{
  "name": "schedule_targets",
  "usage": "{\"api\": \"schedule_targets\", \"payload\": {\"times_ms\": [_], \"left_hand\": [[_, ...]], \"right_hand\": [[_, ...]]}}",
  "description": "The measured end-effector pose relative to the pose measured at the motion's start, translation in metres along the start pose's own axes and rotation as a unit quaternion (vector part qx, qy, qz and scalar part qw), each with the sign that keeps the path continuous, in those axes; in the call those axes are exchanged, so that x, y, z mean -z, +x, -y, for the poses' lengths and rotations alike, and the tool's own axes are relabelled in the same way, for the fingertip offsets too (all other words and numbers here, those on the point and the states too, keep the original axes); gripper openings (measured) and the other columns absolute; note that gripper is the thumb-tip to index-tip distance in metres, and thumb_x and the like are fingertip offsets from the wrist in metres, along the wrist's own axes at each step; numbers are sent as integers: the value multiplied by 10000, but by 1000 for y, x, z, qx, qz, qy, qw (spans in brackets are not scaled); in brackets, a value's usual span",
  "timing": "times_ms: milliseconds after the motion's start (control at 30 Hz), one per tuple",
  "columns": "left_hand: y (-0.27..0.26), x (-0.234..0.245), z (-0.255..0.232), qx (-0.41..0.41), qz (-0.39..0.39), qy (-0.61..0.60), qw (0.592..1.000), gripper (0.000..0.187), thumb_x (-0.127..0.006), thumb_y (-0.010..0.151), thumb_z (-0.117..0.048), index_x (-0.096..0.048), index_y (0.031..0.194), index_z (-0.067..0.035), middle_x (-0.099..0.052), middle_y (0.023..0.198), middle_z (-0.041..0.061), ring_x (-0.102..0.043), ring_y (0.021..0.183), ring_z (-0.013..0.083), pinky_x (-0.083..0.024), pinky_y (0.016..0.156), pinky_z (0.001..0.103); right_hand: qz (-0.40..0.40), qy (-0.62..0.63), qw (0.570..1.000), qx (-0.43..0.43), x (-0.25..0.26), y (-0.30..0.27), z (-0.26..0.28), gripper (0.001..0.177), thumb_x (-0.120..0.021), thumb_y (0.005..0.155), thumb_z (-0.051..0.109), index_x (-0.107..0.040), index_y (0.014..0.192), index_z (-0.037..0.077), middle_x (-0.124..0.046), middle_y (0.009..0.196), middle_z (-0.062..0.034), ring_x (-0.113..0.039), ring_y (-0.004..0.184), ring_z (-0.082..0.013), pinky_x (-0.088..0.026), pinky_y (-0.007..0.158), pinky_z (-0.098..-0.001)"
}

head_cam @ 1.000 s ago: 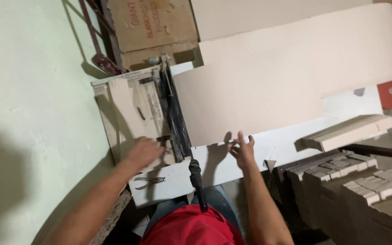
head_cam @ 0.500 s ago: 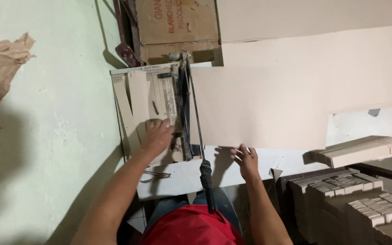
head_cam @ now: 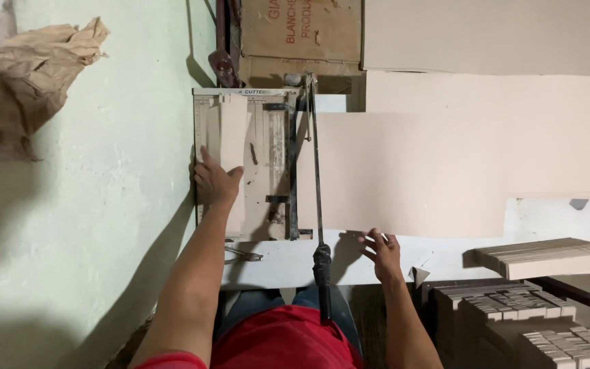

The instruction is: The person uses a manual paper cutter to trim a large sheet of paper. They align the paper against the guide, pull down the cutting arm to slice the sheet, and then remove the cut piece. This process is repeated multiple times throughout the video.

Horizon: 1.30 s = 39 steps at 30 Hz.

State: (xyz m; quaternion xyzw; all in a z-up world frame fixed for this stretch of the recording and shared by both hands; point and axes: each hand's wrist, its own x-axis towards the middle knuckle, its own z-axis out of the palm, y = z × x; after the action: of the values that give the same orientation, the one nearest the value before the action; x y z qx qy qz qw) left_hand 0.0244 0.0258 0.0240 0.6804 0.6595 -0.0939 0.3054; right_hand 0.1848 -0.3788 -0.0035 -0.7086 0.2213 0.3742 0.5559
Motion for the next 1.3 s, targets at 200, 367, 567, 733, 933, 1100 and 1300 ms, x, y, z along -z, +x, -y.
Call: {"api": "schedule_targets", "payload": {"times_ms": [200,367,567,733,933,1100,1300], "left_hand": [[-23,0,-13,-95,-23,20,995,954,-779,893,-224,-169,1620,-130,-405,1413,243,-488,1277,414,-498,972,532],[-36,2,-23,-139,-40,113,983,773,-668,991,-137,-212,1616,-127,-369,1480,269,-467,1292,418,-495,972,508],[-7,-22,4,-64,-41,-26,997,997,-779,926,-369,-123,1634,-121,-361,1491,270,-437,1342,417,-438,1035,551],[-16,-4,-7,-83,-48,-50,994,829,-737,957,-234,-227,1591,-80,-395,1436,257,-489,1290,437,-532,962,545],[-19,-7,1,-149,-61,62,985,766,-696,978,-169,-248,1592,-78,-408,1391,241,-515,1263,425,-589,919,509],[-69,28,-55,-150,0,149,977,863,-655,1000,-318,-102,1656,-222,-230,1588,279,-291,1472,472,-386,1111,613],[-66,-76,-68,-328,136,151,923,959,-762,897,-401,-155,1640,-368,-160,1654,180,-42,1537,470,-246,1154,667]], "right_hand": [[7,-25,1000,12,-11,4,12,351,-625,1056,303,-556,1276,39,-698,1129,-164,-721,997,-338,-593,852,-576],[9,-41,999,22,-15,-2,22,325,-619,1059,303,-582,1258,49,-705,1124,-171,-725,1007,-349,-588,881,-579],[27,-50,998,18,-9,-9,28,263,-579,1079,295,-601,1211,69,-717,1102,-169,-724,1010,-336,-580,907,-575],[31,-59,998,13,-12,-13,31,259,-569,1083,307,-601,1201,78,-722,1099,-167,-725,1009,-334,-580,912,-567],[33,-65,997,11,-12,-17,35,268,-569,1084,313,-599,1218,82,-722,1109,-176,-721,1027,-339,-572,928,-565],[23,-54,998,8,-14,-15,34,313,-602,1068,318,-594,1256,68,-724,1107,-183,-718,1022,-332,-569,936,-560],[27,-59,998,10,-10,-14,30,406,-605,1063,352,-561,1337,55,-705,1168,-218,-702,1086,-370,-546,976,-588]]}}
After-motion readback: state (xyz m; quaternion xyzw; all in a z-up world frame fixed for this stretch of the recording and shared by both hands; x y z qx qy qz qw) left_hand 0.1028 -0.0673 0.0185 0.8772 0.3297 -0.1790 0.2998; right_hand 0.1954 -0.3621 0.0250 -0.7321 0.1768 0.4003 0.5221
